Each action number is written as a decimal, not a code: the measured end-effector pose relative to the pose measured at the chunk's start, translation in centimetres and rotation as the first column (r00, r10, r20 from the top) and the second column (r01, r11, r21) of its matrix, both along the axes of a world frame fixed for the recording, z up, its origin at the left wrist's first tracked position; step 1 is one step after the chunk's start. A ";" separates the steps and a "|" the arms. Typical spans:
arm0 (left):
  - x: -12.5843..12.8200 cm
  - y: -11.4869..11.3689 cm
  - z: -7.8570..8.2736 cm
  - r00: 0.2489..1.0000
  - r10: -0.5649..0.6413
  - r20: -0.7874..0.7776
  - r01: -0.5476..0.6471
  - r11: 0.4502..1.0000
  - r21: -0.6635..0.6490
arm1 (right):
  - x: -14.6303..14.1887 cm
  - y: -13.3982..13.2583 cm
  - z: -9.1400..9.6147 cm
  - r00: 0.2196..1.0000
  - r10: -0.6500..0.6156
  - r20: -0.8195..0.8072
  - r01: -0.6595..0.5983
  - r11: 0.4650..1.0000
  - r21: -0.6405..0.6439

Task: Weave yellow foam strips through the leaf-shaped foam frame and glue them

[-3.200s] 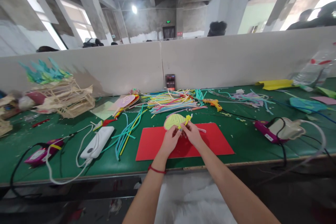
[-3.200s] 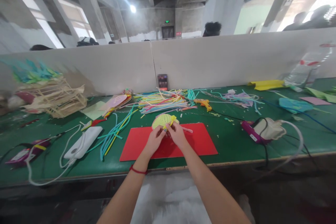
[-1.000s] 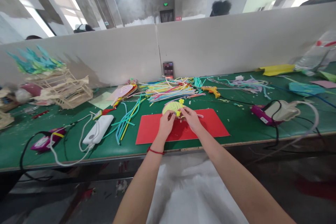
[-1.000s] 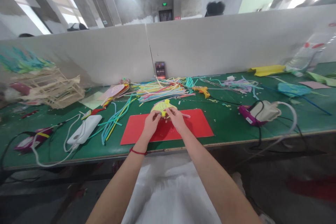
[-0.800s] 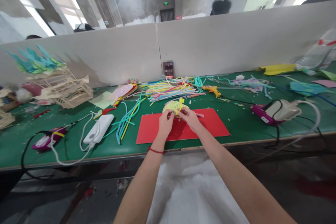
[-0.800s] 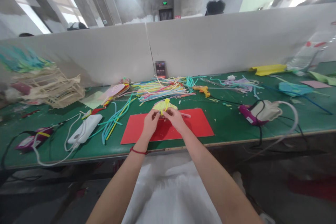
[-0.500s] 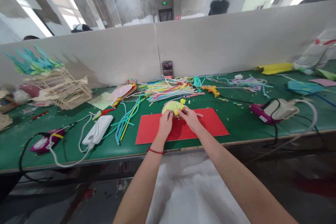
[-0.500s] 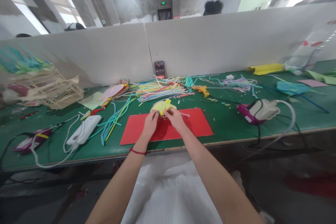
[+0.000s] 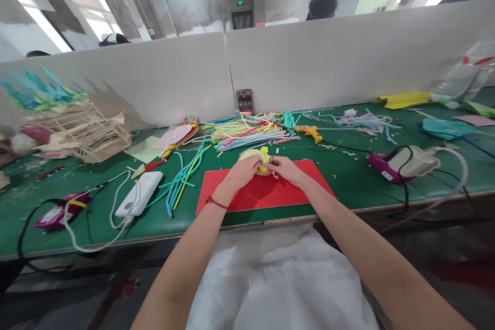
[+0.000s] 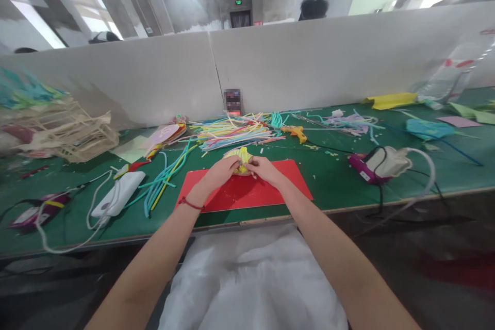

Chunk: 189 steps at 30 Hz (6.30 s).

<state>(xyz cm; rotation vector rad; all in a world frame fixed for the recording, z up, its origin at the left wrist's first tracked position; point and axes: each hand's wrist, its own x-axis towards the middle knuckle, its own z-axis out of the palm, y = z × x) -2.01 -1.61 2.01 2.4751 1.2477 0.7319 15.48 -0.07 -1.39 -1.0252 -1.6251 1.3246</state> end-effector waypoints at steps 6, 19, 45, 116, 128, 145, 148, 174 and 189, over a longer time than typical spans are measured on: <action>0.2 0.0 0.7 0.983 -0.055 -0.177 0.056 0.998 -0.002 | 0.7 0.2 0.5 0.995 0.092 0.050 -0.092 0.996 0.011; 0.8 -0.4 2.0 0.984 -0.136 -0.113 0.122 0.985 -0.123 | 1.2 -0.7 1.4 0.993 0.077 0.090 -0.081 0.996 0.041; 0.9 -1.2 0.7 0.958 -0.048 -0.284 0.067 0.996 0.060 | 1.4 -2.2 1.1 0.987 0.132 -0.094 -0.143 0.982 -0.122; 2.2 -0.9 -3.0 0.815 0.348 0.464 -0.309 0.937 -0.160 | -2.9 -1.6 -0.5 0.912 -0.247 -0.328 0.225 0.969 -0.104; 1.6 -1.6 -3.0 0.780 0.346 0.522 -0.316 0.937 -0.149 | -2.9 -2.0 -0.8 0.946 -0.187 -0.264 0.199 0.980 0.019; 1.7 -1.6 -2.9 0.762 0.310 0.569 -0.206 0.949 -0.240 | -2.9 -2.0 -0.9 0.969 -0.154 -0.195 0.167 0.984 0.053; 1.8 -1.5 -3.0 0.763 0.312 0.566 -0.210 0.948 -0.240 | -2.9 -2.0 -0.8 0.972 -0.152 -0.180 0.168 0.983 0.077; 1.8 -1.4 -3.0 0.837 0.328 0.439 -0.256 0.942 -0.215 | -3.0 -2.1 -0.8 0.977 -0.165 -0.137 0.174 0.983 0.058; 1.8 -1.2 -3.3 0.795 0.289 0.533 -0.200 0.955 -0.220 | -2.6 -2.4 -0.4 0.939 -0.213 -0.272 0.215 0.976 -0.023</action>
